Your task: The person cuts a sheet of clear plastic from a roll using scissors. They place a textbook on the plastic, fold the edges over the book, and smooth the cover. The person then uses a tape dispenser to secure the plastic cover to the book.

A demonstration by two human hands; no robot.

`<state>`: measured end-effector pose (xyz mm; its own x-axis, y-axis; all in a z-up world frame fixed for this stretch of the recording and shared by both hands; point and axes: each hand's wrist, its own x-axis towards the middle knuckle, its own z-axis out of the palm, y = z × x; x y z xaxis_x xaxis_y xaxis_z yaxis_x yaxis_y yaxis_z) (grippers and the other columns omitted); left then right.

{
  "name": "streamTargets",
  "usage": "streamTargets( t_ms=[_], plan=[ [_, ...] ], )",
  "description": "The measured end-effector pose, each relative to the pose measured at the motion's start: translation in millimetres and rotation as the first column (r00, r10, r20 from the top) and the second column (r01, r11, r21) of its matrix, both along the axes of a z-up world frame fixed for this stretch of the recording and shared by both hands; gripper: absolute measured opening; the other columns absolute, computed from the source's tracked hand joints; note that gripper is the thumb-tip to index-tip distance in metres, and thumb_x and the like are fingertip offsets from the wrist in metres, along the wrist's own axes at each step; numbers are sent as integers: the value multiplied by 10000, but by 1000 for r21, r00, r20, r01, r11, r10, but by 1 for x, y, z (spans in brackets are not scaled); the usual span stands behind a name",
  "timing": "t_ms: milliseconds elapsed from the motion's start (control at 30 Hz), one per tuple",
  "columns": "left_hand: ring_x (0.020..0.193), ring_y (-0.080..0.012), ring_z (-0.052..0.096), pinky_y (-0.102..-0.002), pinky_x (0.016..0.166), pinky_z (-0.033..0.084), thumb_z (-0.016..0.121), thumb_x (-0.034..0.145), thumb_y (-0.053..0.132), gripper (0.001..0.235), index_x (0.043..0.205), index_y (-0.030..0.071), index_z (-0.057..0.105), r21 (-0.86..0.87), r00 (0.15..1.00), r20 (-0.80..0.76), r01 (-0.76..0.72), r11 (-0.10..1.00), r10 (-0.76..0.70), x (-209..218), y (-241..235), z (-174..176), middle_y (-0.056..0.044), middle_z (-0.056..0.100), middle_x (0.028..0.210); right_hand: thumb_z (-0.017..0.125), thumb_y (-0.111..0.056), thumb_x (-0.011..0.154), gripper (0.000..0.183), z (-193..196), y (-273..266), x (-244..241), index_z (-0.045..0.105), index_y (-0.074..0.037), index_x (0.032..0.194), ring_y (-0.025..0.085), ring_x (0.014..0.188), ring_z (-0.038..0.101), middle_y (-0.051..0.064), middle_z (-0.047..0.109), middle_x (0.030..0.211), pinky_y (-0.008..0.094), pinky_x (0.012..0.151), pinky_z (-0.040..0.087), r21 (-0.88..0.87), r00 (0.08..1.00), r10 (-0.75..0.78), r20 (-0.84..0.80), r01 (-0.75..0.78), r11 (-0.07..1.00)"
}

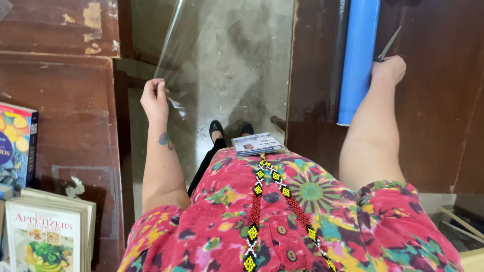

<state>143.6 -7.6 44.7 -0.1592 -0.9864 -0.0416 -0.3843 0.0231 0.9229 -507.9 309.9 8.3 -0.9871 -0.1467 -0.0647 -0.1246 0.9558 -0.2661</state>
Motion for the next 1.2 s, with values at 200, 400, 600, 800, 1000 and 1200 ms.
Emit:
streamTargets(
  t_ms=[200,400,600,800,1000,1200],
  plan=[
    [570,-31,565,-213,494,462,630,1058,121,64,1087,79,669,130,999,-45,-2,991,8,2,1,31,19,675,777,876,-208,710,291,17,19,13,754,-97,950,346,942,708,179,730,978,428,845,543,-99,997,0,-77,-7,995],
    [568,-42,569,-211,485,460,621,1069,121,61,1082,82,667,131,983,-174,77,988,-54,14,-10,17,10,668,782,730,-65,900,352,75,-69,111,626,-102,1235,158,988,775,39,753,1095,323,829,680,-753,940,305,-154,-312,580],
    [535,-43,566,-207,469,439,623,1061,130,63,1074,83,664,184,981,-189,86,979,-50,14,-10,19,7,667,766,731,-181,805,350,-14,-214,190,720,-48,1128,209,777,745,86,773,921,350,724,600,-667,880,409,240,-156,729],
    [526,-43,538,-206,473,442,632,1056,131,69,1078,82,676,220,977,-213,64,973,-16,16,-13,3,6,674,766,679,-124,883,384,78,-249,319,712,-108,1265,157,842,685,80,744,987,307,733,549,-712,198,916,348,-580,396],
    [522,-50,561,-209,451,426,607,1067,150,84,1083,84,656,253,970,-241,101,962,-39,17,-13,10,9,669,784,639,-153,915,466,36,-230,288,589,-112,1376,90,965,738,-8,767,1065,260,763,590,-823,387,785,484,-103,558],
    [530,-59,555,-218,454,416,603,1084,145,85,1088,78,655,221,951,-304,130,966,-58,21,-16,1,-3,668,791,826,-244,944,506,8,-186,237,588,-81,1360,112,871,677,11,705,995,275,723,547,-735,650,573,500,-31,677]
  ],
)
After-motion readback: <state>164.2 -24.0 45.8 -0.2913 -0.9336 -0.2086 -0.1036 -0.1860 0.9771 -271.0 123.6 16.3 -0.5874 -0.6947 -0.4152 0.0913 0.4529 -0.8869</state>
